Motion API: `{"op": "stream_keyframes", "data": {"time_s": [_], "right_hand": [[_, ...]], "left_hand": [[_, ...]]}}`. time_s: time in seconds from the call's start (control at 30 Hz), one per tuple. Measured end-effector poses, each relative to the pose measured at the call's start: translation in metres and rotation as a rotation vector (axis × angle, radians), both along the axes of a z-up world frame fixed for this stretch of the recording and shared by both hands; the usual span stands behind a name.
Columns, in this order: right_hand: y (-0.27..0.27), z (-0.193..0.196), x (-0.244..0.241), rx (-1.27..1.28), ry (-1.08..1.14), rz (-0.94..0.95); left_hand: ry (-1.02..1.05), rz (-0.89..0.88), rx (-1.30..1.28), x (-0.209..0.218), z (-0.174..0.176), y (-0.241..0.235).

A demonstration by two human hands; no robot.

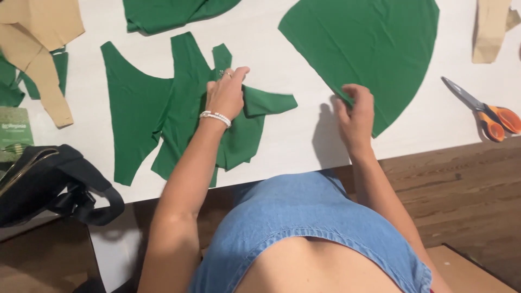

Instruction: The person arranges green fabric pieces on a white table, aligns them with a beige pattern, and uses orange-handled scissors to cut the fabric. They repeatedly pick up, fold, and trim the green material while working on a flat surface.

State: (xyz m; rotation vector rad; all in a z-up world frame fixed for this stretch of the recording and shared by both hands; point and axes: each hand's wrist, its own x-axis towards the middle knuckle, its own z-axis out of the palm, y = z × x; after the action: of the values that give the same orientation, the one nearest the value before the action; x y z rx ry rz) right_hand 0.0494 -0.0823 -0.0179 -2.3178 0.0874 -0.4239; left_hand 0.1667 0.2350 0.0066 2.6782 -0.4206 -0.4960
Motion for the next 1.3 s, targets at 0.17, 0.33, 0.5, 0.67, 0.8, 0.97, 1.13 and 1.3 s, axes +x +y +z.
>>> {"op": "stream_keyframes", "data": {"time_s": [0.17,0.33,0.5,0.67,0.8,0.97,1.13,1.3], "right_hand": [[-0.003,-0.02,-0.009,-0.402,0.085,-0.019],[-0.082,-0.03,-0.031,-0.543,0.0,-0.074],[-0.122,-0.009,-0.045,-0.589,-0.063,-0.264],[-0.078,0.002,-0.011,-0.189,0.118,-0.088],[-0.128,-0.033,-0.001,-0.386,0.189,-0.118],[-0.106,0.001,0.029,-0.406,-0.172,0.102],[0.029,-0.023,0.066,-0.425,0.003,0.292],[0.048,-0.019,0.098,-0.454,0.094,0.389]], "left_hand": [[-0.338,-0.056,-0.246,-0.011,0.005,-0.026],[-0.159,-0.181,-0.219,-0.028,-0.01,-0.052],[-0.208,-0.188,-0.177,-0.054,-0.01,-0.054],[-0.292,0.087,-0.321,-0.109,-0.006,-0.05],[-0.308,0.059,-0.536,-0.123,-0.011,-0.022],[-0.587,0.38,-0.519,-0.086,0.008,0.056],[-0.318,0.52,-0.05,-0.035,-0.01,0.095],[-0.054,0.517,0.077,-0.009,0.004,0.101]]}}
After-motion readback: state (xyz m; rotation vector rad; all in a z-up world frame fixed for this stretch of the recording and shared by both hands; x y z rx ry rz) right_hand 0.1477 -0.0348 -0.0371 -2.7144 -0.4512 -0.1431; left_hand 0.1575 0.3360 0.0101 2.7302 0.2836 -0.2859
